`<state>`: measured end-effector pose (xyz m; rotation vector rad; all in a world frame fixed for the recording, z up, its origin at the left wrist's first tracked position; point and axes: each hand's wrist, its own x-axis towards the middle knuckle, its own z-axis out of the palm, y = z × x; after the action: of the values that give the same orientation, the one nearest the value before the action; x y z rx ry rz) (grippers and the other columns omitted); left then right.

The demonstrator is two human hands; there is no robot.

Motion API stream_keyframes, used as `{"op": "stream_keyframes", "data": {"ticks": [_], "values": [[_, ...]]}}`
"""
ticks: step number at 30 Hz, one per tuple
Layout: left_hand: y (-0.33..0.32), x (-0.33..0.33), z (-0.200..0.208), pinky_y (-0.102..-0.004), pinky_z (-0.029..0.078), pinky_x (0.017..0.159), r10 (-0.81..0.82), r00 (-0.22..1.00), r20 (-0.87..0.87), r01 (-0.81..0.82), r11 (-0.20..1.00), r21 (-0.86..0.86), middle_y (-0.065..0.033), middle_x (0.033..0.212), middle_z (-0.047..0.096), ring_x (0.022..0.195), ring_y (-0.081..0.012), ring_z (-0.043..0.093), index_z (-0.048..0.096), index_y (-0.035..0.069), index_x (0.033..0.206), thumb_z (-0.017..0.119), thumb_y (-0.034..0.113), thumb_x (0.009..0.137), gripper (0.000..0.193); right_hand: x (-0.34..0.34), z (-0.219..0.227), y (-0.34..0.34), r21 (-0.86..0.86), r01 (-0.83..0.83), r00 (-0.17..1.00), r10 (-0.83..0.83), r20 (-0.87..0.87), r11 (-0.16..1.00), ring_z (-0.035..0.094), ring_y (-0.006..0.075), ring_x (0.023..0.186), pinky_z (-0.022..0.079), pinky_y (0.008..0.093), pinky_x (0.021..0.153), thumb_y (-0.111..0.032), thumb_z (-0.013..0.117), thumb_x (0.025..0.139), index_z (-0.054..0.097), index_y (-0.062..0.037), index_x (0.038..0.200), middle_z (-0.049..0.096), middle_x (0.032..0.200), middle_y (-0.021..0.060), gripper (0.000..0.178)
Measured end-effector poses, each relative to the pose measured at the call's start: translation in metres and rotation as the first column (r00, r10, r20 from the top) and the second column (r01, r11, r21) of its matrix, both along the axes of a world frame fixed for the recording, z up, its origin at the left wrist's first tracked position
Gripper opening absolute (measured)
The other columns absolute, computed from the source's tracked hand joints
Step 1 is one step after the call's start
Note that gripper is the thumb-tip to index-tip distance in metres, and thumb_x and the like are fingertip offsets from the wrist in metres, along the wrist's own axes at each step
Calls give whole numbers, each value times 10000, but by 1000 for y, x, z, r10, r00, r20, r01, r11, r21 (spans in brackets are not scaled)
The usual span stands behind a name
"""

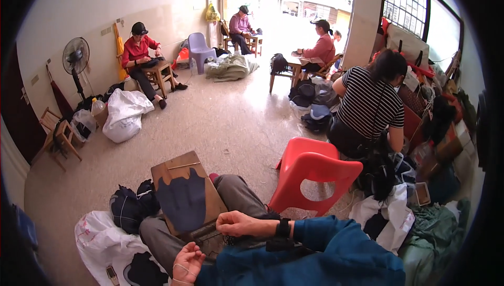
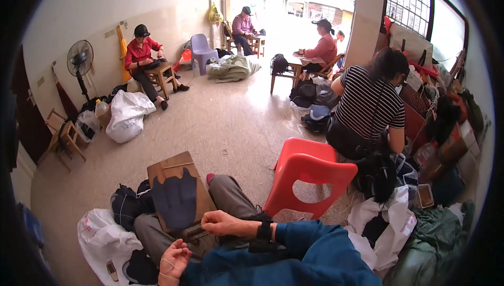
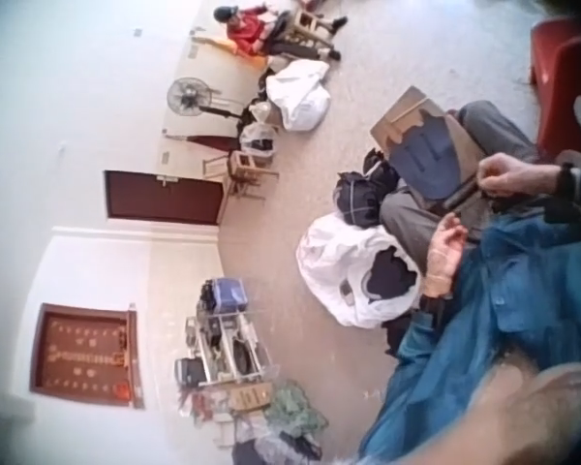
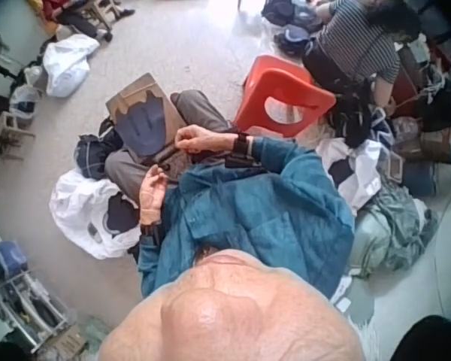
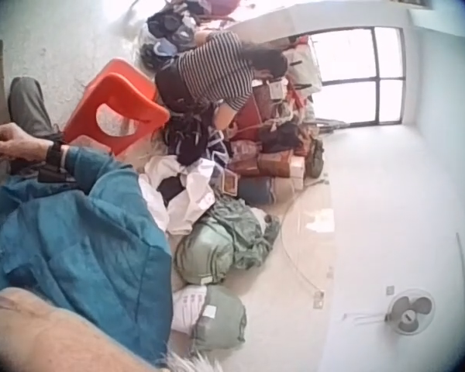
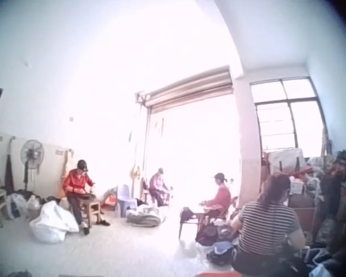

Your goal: The recorder is hand-sewing and threading components of a shoe upper using a needle and thread.

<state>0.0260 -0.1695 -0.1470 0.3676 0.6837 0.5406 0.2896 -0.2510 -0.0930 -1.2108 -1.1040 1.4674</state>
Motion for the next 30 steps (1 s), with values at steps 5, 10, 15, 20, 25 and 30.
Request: {"op": "stream_keyframes", "data": {"ticks": [5, 10, 15, 20, 25, 30], "values": [[-20, 0, -5, -475, 551, 954, 14, 991, 130, -24, 997, 74, -105, 1019, 686, 933, -250, 684, 585, 68, 1148, 517, -40, 953, 233, -8, 11, -9, -29, -158, 981, 160, 111, 987, 485, 25, 619, 388, 199, 524, -242, 616, 981, 611, -69, 950, 592, 784, -42, 176], [-25, 10, 34, -467, 526, 985, 80, 982, 171, -117, 969, 219, -114, 1111, 690, 1083, -277, 668, 549, 76, 1193, 517, 3, 988, 220, -31, 24, -7, 30, -237, 954, 227, 197, 971, 541, 71, 616, 438, 243, 546, -218, 619, 954, 655, -39, 937, 607, 745, -16, 184], [-35, 42, 57, -364, 491, 1001, 153, 985, 79, -172, 860, 481, -141, 1199, 654, 1129, -235, 629, 500, 52, 1279, 537, 38, 1003, 279, -45, 4, 5, 148, -155, 984, 139, 116, 977, 543, 74, 613, 432, 245, 538, -237, 609, 964, 679, -25, 900, 607, 715, -14, 233], [-42, 51, 66, -347, 493, 1008, 104, 988, 115, -151, 823, 548, -179, 1249, 627, 1145, -241, 618, 485, 15, 1288, 517, 21, 1002, 287, -58, -3, 5, 97, -78, 996, 83, -45, 992, 504, 71, 535, 376, 239, 468, -281, 599, 987, 662, -56, 839, 572, 635, -13, 276], [-43, 49, 64, -361, 491, 1025, 127, 986, 107, -164, 848, 505, -199, 1290, 610, 1170, -255, 610, 466, 11, 1306, 499, 17, 1003, 304, -50, -1, 3, 71, -183, 983, 181, 30, 981, 514, 64, 626, 423, 234, 551, -264, 584, 1019, 655, -35, 908, 603, 760, -21, 265], [-37, 39, 59, -320, 498, 971, 292, 952, 95, -299, 813, 500, -161, 1304, 614, 1189, -232, 602, 468, 28, 1324, 506, 45, 1009, 318, -45, 13, -7, 26, -141, 987, 139, 86, 990, 535, 46, 660, 432, 220, 551, -278, 563, 1016, 680, -46, 951, 629, 810, -34, 268]]}}
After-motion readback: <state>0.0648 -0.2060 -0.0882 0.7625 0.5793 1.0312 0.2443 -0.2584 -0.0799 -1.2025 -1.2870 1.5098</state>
